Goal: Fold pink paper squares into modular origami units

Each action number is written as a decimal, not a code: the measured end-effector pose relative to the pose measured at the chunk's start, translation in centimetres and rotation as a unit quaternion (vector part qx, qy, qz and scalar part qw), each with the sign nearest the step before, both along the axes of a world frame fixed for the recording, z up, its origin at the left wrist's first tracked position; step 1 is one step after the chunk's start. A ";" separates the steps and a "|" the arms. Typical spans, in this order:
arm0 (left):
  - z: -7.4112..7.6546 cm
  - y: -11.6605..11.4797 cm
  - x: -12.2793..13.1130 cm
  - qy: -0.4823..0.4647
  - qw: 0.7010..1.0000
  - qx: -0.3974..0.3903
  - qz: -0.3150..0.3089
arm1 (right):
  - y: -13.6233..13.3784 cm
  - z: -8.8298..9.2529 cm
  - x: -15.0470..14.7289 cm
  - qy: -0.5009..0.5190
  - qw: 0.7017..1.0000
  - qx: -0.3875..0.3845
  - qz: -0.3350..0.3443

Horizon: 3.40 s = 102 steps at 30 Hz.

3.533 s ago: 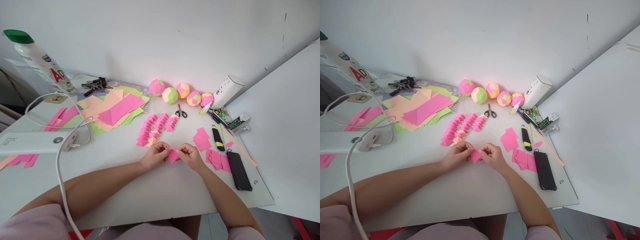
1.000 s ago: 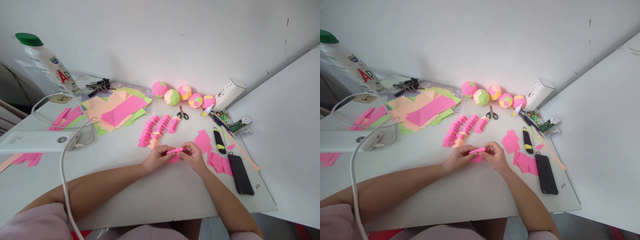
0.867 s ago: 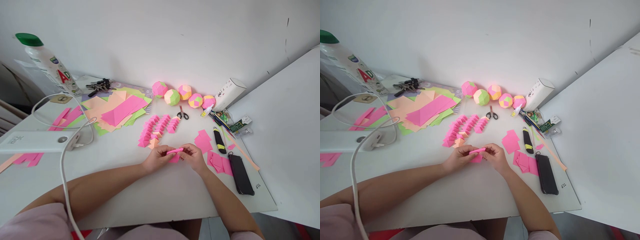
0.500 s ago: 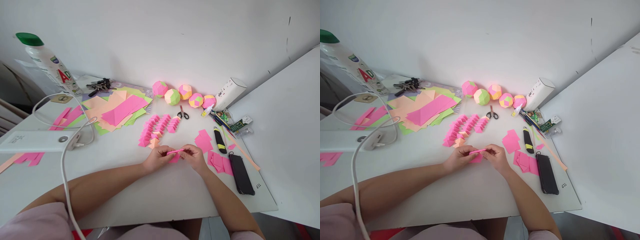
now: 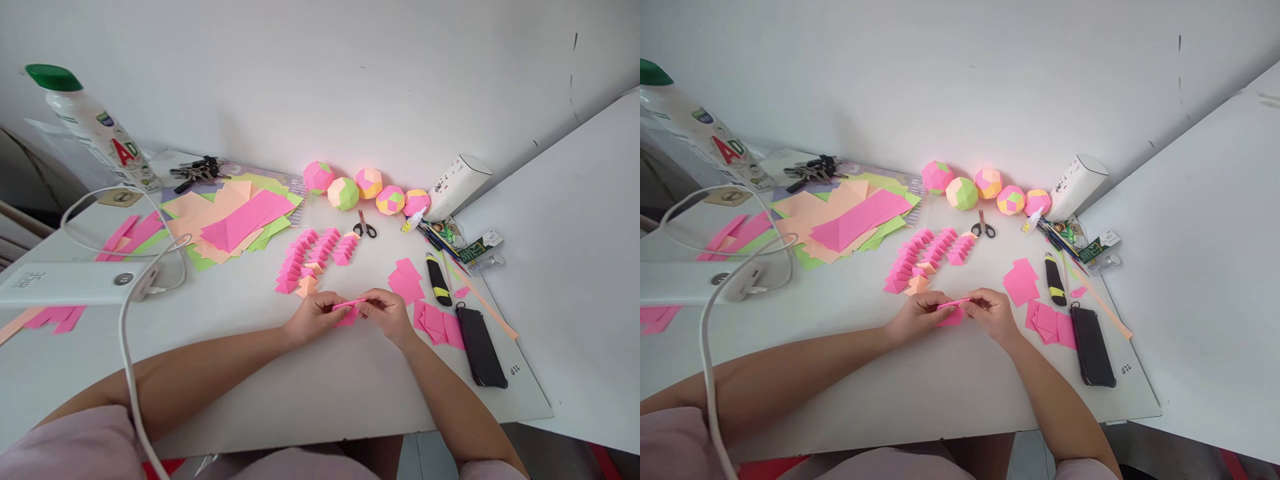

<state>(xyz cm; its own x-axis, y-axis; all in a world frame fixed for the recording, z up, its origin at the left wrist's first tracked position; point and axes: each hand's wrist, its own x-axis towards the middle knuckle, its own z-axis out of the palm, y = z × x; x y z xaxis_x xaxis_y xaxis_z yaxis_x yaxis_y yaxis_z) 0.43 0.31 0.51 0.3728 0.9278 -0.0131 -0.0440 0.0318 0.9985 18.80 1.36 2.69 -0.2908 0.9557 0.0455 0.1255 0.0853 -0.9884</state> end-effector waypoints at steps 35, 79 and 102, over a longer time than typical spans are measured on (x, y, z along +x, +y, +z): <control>0.2 0.0 0.0 -0.012 1.000 -0.017 0.000 | 0.0 0.8 0.1 -0.013 0.999 0.028 0.007; -0.5 0.0 -0.1 -0.024 0.999 0.041 0.015 | -0.3 0.6 -0.1 -0.037 0.998 -0.033 0.036; 0.6 0.0 -0.2 -0.099 0.993 -0.070 -0.010 | -0.5 1.0 -0.3 -0.045 0.998 -0.045 0.009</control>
<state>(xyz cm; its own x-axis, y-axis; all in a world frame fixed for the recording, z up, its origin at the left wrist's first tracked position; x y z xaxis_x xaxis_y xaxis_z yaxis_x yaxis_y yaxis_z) 0.21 0.27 1.08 0.3987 0.9147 -0.0663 -0.2378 0.1729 0.9558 18.49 0.87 3.67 -0.3066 0.9494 -0.0684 0.2142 -0.0012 -0.9768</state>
